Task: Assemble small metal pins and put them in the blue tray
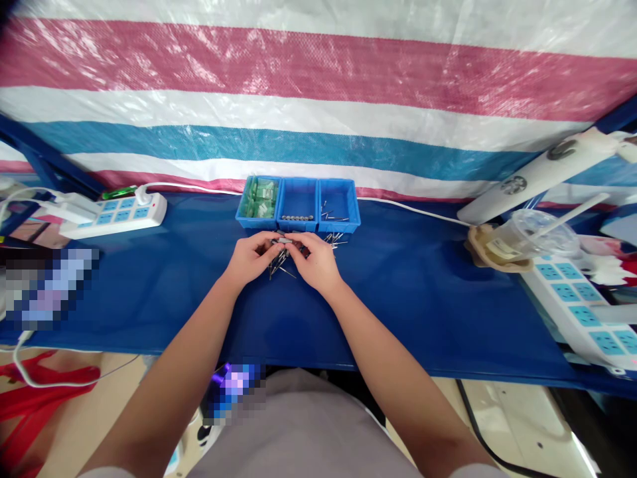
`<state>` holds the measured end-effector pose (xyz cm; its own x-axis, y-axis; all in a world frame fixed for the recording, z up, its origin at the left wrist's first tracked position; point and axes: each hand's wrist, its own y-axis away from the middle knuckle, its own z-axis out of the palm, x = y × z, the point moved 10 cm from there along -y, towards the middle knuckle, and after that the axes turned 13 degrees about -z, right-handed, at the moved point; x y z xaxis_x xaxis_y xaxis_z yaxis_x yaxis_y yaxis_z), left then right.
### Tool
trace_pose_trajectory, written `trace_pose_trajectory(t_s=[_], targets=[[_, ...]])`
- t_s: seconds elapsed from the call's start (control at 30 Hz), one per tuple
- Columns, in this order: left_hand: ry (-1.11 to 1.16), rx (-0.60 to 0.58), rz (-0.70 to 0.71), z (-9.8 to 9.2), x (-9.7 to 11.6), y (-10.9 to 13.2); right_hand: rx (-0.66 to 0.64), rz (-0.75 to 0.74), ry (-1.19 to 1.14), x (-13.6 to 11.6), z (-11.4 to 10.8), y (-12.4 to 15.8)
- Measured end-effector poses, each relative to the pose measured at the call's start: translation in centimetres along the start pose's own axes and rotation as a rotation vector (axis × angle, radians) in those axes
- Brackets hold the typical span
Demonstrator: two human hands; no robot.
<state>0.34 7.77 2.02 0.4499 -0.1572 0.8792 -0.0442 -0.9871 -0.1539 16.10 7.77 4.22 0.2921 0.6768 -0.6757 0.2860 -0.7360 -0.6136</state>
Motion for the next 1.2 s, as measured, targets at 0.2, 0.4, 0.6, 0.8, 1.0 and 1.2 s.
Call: trace_pose_trajectory(t_s=[0.2, 0.4, 0.6, 0.8, 1.0, 1.2], targets=[[-0.011, -0.004, 0.017, 0.01, 0.06, -0.02, -0.02, 0.014, 0.01, 0.22, 0.1, 0.07], [-0.036, 0.006, 0.009, 0.0, -0.14, -0.13, -0.008, 0.005, -0.018, 0.28, 0.12, 0.12], [-0.04, 0.011, 0.015, 0.03, -0.25, -0.12, 0.011, 0.017, -0.019, 0.61, 0.06, 0.25], [-0.027, -0.001, 0.019, 0.13, -0.09, -0.06, 0.013, 0.034, -0.016, 0.63, 0.03, 0.27], [-0.008, -0.02, 0.031, 0.19, 0.27, -0.1, 0.008, 0.016, -0.025, 0.3, -0.01, 0.17], [0.012, -0.002, 0.012, -0.1, 0.18, -0.03, -0.006, 0.033, -0.009, 0.31, -0.04, 0.12]])
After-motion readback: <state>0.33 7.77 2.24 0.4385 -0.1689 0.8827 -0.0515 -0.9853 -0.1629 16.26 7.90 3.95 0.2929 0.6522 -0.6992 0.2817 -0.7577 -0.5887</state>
